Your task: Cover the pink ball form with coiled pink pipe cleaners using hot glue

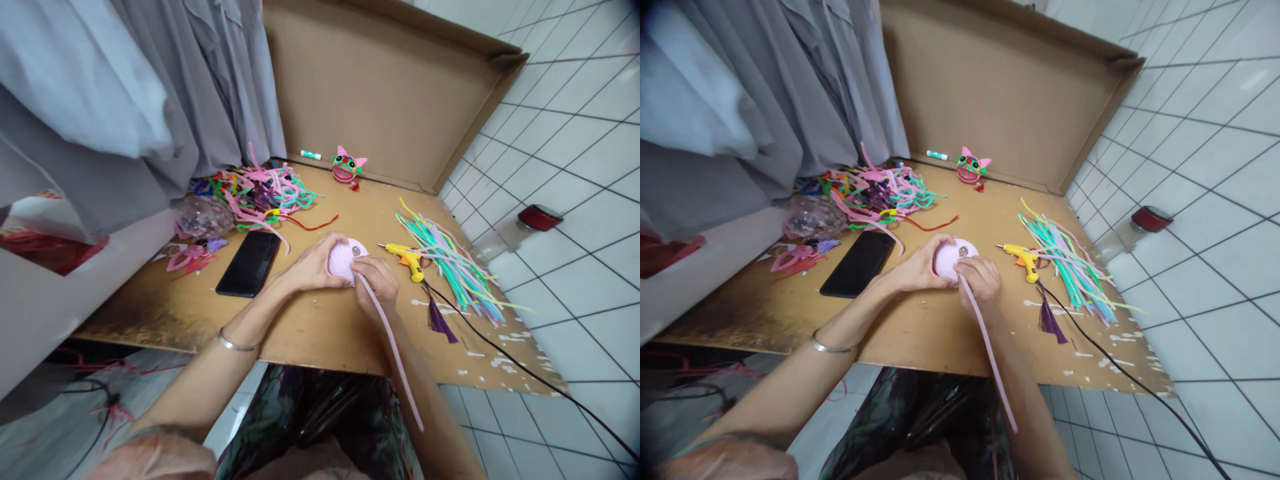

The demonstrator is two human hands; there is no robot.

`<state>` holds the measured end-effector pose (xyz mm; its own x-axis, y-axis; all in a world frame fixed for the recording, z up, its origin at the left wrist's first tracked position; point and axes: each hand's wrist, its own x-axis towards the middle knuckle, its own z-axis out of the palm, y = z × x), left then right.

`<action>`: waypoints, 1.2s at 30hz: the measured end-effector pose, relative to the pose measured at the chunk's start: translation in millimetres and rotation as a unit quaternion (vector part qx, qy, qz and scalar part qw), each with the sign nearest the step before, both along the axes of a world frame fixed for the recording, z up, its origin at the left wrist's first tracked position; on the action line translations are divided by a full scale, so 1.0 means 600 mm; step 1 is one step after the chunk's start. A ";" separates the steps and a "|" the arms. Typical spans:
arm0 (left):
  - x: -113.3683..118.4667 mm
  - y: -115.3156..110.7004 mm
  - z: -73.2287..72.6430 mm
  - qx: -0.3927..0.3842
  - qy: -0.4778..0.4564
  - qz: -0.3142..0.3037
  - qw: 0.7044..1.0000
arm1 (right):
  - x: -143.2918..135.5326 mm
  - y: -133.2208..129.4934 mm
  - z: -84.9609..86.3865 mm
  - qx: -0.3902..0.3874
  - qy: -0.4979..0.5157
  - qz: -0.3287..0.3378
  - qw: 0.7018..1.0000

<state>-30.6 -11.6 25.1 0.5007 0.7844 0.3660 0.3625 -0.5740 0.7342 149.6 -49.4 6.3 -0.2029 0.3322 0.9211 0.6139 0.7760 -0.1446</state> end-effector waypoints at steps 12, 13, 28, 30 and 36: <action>-0.002 0.004 -0.003 0.038 0.001 -0.022 0.999 | -0.001 -0.003 0.000 -0.037 0.043 -0.001 0.998; -0.002 0.005 -0.004 0.040 -0.001 -0.023 0.999 | -0.001 -0.004 0.001 -0.035 0.042 0.001 0.998; 0.001 0.005 -0.001 0.048 -0.013 -0.037 0.998 | -0.007 -0.005 -0.009 0.035 -0.022 -0.051 0.998; 0.003 0.003 -0.001 0.052 -0.012 -0.026 0.998 | -0.008 -0.006 -0.012 0.040 -0.038 -0.057 0.997; 0.009 -0.003 0.000 0.003 0.006 0.030 1.000 | -0.005 -0.006 -0.017 0.030 -0.048 -0.049 0.997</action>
<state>-25.1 -13.4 25.0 0.4572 0.8110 0.3650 0.4058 -0.5554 0.7259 146.6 -52.9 -3.9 -0.2609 0.3004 0.9174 0.6963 0.7168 -0.0367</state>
